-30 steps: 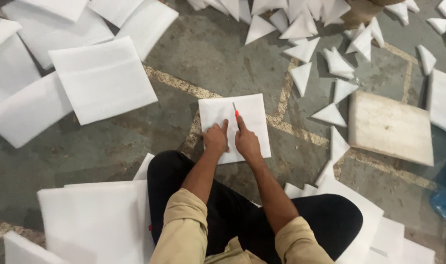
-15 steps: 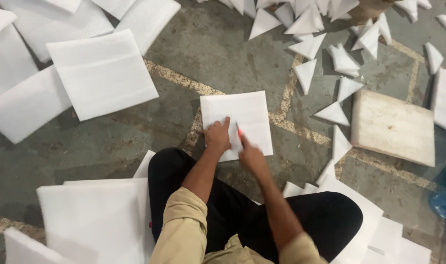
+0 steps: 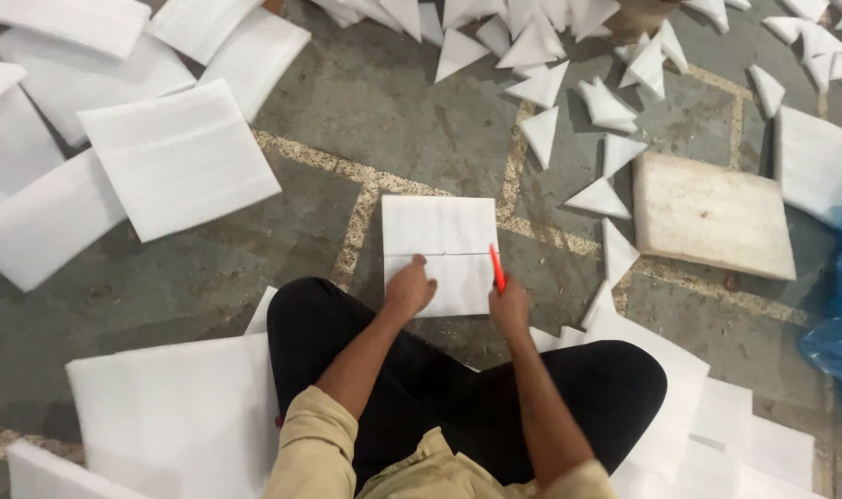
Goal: The person sits on the floor and uses a red utility knife to cut white foam sheets into triangular shapes. They repeatedly pick up a sheet, score it diagonally, and separate the pieces, accumulating a pile of cut triangles.
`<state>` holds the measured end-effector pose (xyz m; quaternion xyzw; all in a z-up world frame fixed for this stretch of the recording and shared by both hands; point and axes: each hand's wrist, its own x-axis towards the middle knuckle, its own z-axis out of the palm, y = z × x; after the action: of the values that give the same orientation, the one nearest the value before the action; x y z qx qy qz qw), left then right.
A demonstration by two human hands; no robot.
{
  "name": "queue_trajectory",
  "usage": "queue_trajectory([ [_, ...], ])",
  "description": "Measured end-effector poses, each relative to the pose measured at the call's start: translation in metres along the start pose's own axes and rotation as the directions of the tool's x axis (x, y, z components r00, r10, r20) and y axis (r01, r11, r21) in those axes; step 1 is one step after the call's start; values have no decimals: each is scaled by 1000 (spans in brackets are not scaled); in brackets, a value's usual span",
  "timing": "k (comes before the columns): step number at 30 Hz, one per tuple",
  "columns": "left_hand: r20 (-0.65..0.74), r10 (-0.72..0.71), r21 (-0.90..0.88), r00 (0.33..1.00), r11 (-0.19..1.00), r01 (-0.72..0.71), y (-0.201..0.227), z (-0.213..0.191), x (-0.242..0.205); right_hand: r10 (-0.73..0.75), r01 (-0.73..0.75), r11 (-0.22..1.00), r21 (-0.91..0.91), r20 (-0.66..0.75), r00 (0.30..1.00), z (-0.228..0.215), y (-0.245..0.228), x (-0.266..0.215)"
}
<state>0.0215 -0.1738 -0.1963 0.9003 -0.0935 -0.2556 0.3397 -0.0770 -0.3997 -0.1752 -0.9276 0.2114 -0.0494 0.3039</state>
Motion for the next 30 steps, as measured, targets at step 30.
queue_trajectory([
  [30, -238, -75, -953, 968, 211, -217, 12, -11, 0, 158, -497, 609, 618, 519, 840, 28, -37, 41],
])
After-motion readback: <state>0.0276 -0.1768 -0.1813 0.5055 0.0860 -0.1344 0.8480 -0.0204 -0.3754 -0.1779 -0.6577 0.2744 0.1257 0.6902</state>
